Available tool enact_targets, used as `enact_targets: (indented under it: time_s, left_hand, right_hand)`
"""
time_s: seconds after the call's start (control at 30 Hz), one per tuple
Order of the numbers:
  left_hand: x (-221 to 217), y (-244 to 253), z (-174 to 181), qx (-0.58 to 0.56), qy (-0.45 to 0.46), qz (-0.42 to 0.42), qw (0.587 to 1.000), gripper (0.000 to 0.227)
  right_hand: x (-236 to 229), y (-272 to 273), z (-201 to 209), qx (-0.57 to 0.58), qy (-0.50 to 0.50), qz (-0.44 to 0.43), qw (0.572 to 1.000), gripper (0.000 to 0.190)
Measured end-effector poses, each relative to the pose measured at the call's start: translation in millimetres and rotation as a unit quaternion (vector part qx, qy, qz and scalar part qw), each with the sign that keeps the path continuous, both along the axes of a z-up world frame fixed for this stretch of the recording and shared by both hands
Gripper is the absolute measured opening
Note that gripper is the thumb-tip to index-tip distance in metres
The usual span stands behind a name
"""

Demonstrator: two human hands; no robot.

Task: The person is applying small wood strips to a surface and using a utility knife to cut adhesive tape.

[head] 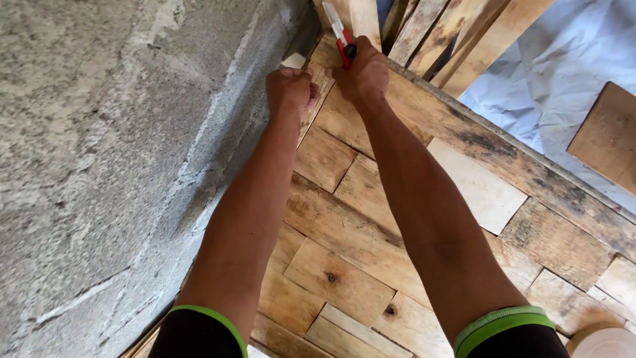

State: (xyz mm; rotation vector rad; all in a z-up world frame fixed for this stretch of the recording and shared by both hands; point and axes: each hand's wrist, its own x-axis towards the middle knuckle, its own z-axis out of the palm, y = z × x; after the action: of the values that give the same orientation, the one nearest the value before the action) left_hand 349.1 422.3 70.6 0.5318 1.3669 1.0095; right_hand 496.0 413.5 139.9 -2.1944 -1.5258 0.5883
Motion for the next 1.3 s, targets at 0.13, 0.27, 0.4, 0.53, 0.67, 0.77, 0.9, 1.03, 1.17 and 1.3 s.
enact_targets:
  time_s: [0.13,0.27,0.4,0.53,0.67,0.77,0.9,1.03,1.17,1.3]
  left_hand:
    - [3.6,16.9,-5.0,-0.068,-0.014,-0.003,0.998,0.018]
    - [-0.8,34.7,-25.7,-0.041,0.027,-0.040,0.998,0.017]
    - [-6.4,23.2,39.2,-0.074,0.071,0.004,0.995,0.014]
    - [-15.0,30.4,30.2,-0.086,0.034,-0.039,0.995,0.012]
    - [-14.7,28.5,44.2,-0.087,0.039,-0.049,0.994,0.017]
    - [-12.4,30.2,26.8,-0.067,0.046,-0.054,0.995,0.020]
    - [-3.8,26.2,34.3,-0.080,0.058,-0.005,0.995,0.019]
    - [-6.3,27.5,17.0,-0.066,0.036,-0.013,0.997,0.015]
    - [-7.6,26.9,17.4,-0.034,-0.030,-0.034,0.998,0.014]
    - [0.3,29.9,14.8,-0.035,0.028,-0.035,0.998,0.015]
  right_hand:
    - [3.0,1.9,-4.7,-0.011,0.007,-0.002,1.000,0.065]
    - [5.6,5.4,-13.3,0.009,0.011,0.002,1.000,0.072]
    - [4.1,2.0,-16.2,0.032,-0.001,0.022,0.999,0.073]
    - [-0.8,2.6,-4.3,-0.052,0.000,0.003,0.999,0.076]
    - [-1.5,3.7,-0.4,-0.051,-0.004,0.005,0.999,0.075]
    - [-2.3,2.9,1.6,-0.049,0.001,0.003,0.999,0.077]
    - [-2.4,4.8,2.0,-0.067,0.004,-0.003,0.998,0.077]
    - [-1.7,4.5,0.2,-0.093,-0.009,-0.003,0.996,0.076]
    - [-0.2,2.7,-4.1,-0.022,-0.014,0.001,1.000,0.077]
    - [-0.3,5.0,-3.5,-0.065,0.004,0.002,0.998,0.076]
